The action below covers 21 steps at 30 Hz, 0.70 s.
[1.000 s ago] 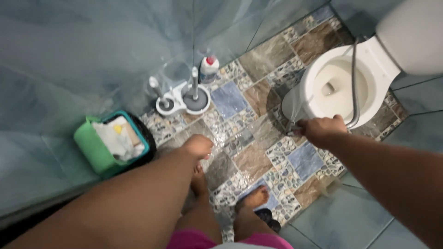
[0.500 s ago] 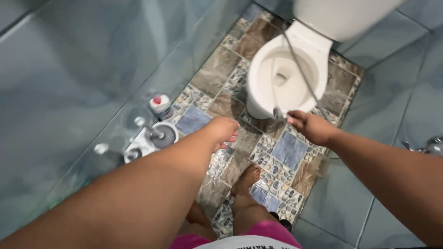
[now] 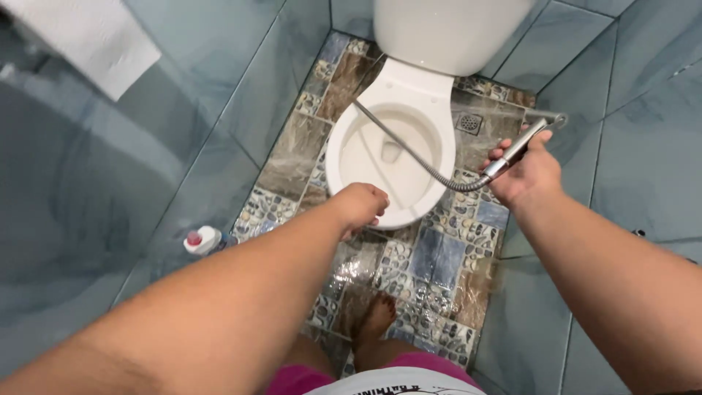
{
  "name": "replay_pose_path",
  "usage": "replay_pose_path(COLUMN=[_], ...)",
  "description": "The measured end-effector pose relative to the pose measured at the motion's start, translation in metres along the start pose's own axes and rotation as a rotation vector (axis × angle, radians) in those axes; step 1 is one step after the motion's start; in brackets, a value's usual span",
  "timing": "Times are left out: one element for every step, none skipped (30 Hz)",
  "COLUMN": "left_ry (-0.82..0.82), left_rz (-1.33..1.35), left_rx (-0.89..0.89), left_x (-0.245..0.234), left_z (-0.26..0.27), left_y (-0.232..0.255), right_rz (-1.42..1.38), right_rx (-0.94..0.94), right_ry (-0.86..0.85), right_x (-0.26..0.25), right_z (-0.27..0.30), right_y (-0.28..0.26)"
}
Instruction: Connecting and tightening the hose for a handheld bidet sprayer next to a toilet.
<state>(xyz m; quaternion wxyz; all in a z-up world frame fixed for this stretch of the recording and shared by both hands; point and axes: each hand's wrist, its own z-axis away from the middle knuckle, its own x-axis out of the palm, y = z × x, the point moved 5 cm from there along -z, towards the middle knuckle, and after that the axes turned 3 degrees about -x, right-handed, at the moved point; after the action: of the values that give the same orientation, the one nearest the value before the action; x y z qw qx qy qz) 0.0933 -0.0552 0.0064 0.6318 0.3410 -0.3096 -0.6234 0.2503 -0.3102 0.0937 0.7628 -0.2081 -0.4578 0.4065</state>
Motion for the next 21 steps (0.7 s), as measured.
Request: replay_pose_path(left_ry=[-0.002, -0.022, -0.042, -0.046, -0.048, -0.050, -0.055, 0.084, 0.220, 0.197, 0.317, 0.423, 0.384, 0.146, -0.083, -0.106, -0.187, -0.259, -0.272, -0.304, -0.335], left_rz=[-0.010, -0.030, -0.050, -0.057, -0.089, -0.122, -0.129, -0.427, -0.722, -0.725, -0.834, -0.916, -0.907, -1.026, -1.126, -1.140, -1.305, -1.475, -1.495, -1.590, -1.685], left_rx=[0.001, -0.055, -0.110, -0.112, -0.100, -0.085, -0.084, 0.087, 0.267, 0.273, 0.614, 0.966, 0.979, 0.641, 0.293, 0.298, 0.269, 0.235, 0.236, 0.157, 0.076], left_x=[0.001, 0.002, 0.002, 0.002, 0.002, 0.000, 0.000, -0.004, -0.006, -0.004, 0.000, 0.009, 0.004, -0.001, -0.008, -0.023, -0.036, -0.055, -0.067, -0.082, -0.098], left_z=[0.000, 0.001, 0.002, 0.000, -0.002, -0.005, 0.002, 0.010, 0.020, 0.016, 0.021, 0.030, 0.033, 0.022, 0.017, 0.012, 0.007, 0.003, 0.011, 0.019, 0.026], left_y=[0.010, 0.016, 0.021, 0.025, 0.029, 0.035, 0.044, 0.060, 0.078, 0.080, 0.096, 0.108, 0.119, 0.118, 0.112, 0.105, 0.095, 0.085, 0.084, 0.080, 0.076], right_rz=[-0.009, -0.020, -0.030, -0.036, -0.076, -0.116, -0.122, -0.156, -0.189, -0.194, -0.220, -0.250, -0.260, -0.244, -0.229, -0.247, -0.186, -0.130, -0.153, -0.180, -0.208], right_rx=[-0.003, -0.016, -0.029, -0.031, -0.021, -0.013, -0.018, 0.007, 0.031, 0.018, 0.101, 0.173, 0.151, 0.170, 0.190, 0.181, 0.214, 0.255, 0.252, 0.336, 0.422], right_ry=[0.002, -0.039, -0.079, -0.073, -0.043, -0.014, -0.011, 0.004, 0.018, 0.036, -0.040, -0.104, -0.073, -0.056, -0.040, -0.022, 0.048, 0.107, 0.115, 0.219, 0.320], right_x=[0.002, 0.006, 0.010, 0.017, 0.024, 0.033, 0.040, 0.044, 0.049, 0.050, 0.056, 0.056, 0.060, 0.068, 0.077, 0.071, 0.063, 0.059, 0.050, 0.039, 0.030], right_z=[-0.008, -0.014, -0.021, -0.019, -0.017, -0.016, -0.018, -0.018, -0.019, -0.025, -0.031, -0.034, -0.019, -0.004, 0.010, 0.018, 0.027, 0.036, 0.038, 0.041, 0.045], right_y=[-0.006, -0.011, -0.015, -0.014, -0.013, -0.012, -0.005, 0.003, 0.013, 0.023, 0.036, 0.048, 0.054, 0.063, 0.073, 0.084, 0.098, 0.114, 0.131, 0.155, 0.179])
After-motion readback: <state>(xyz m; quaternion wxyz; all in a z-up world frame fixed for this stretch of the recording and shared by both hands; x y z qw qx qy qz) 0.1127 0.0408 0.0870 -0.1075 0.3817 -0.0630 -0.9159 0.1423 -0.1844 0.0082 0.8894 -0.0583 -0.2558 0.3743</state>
